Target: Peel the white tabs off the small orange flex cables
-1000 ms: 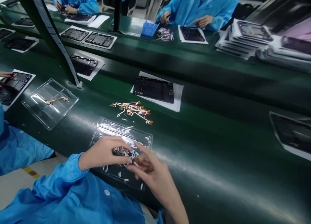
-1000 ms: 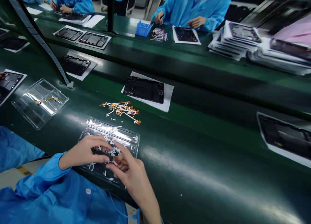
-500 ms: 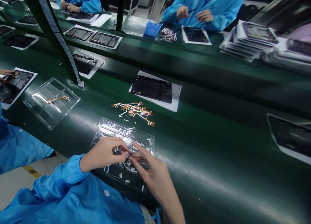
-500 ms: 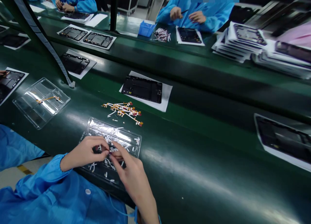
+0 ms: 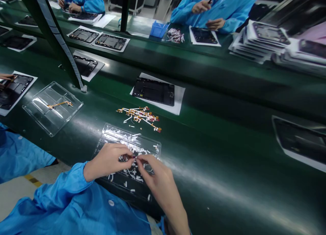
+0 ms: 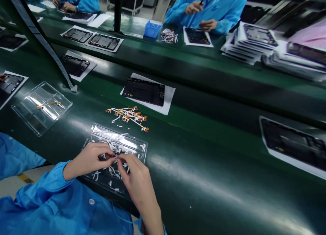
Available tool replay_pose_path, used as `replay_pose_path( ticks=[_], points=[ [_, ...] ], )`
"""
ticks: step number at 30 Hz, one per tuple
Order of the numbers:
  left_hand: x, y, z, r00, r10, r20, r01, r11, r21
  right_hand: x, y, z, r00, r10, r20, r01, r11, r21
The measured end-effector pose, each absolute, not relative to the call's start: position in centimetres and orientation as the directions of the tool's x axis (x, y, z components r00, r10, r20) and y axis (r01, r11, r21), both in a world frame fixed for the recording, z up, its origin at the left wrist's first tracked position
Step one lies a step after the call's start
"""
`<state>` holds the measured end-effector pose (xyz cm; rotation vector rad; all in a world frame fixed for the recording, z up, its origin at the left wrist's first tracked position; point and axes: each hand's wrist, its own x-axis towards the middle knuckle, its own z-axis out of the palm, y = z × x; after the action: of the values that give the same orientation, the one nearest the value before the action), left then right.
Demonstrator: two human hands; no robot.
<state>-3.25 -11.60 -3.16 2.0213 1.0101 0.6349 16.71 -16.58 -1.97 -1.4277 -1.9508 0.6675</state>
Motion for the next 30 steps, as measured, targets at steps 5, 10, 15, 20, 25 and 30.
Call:
replay_pose_path(
  ticks=[5,10,15,20,25,30],
  points=[
    [-3.0,-11.6,-3.1,0.572,0.82,0.033,0.449,-0.346,0.824,16.5,-16.6,-2.5,-0.25,0.939,0.236,0.705,0.344,-0.62],
    [-2.7,-11.5,-3.2,0.554,0.832,-0.03,0.459,-0.276,0.844,16.0,-16.8,-3.2,-0.253,0.909,0.331,0.816,0.384,-0.431],
    [-2.3,-11.4,-3.1,0.521,0.842,-0.141,0.404,-0.097,0.91,15.4,-16.9,-3.6,-0.244,0.879,0.409,0.885,0.375,-0.277],
    [-1.6,-11.6,-3.0,0.435,0.86,-0.267,0.346,0.114,0.931,14.9,-17.0,-3.5,-0.211,0.86,0.465,0.926,0.328,-0.187],
    [-1.1,-11.5,-3.4,0.407,0.872,-0.273,0.235,0.189,0.954,14.9,-17.3,-3.2,-0.206,0.866,0.455,0.896,0.354,-0.267],
    [-1.8,-11.1,-3.7,0.408,0.885,-0.223,0.124,0.188,0.974,16.0,-17.4,-2.8,-0.201,0.872,0.447,0.866,0.371,-0.336]
  ],
)
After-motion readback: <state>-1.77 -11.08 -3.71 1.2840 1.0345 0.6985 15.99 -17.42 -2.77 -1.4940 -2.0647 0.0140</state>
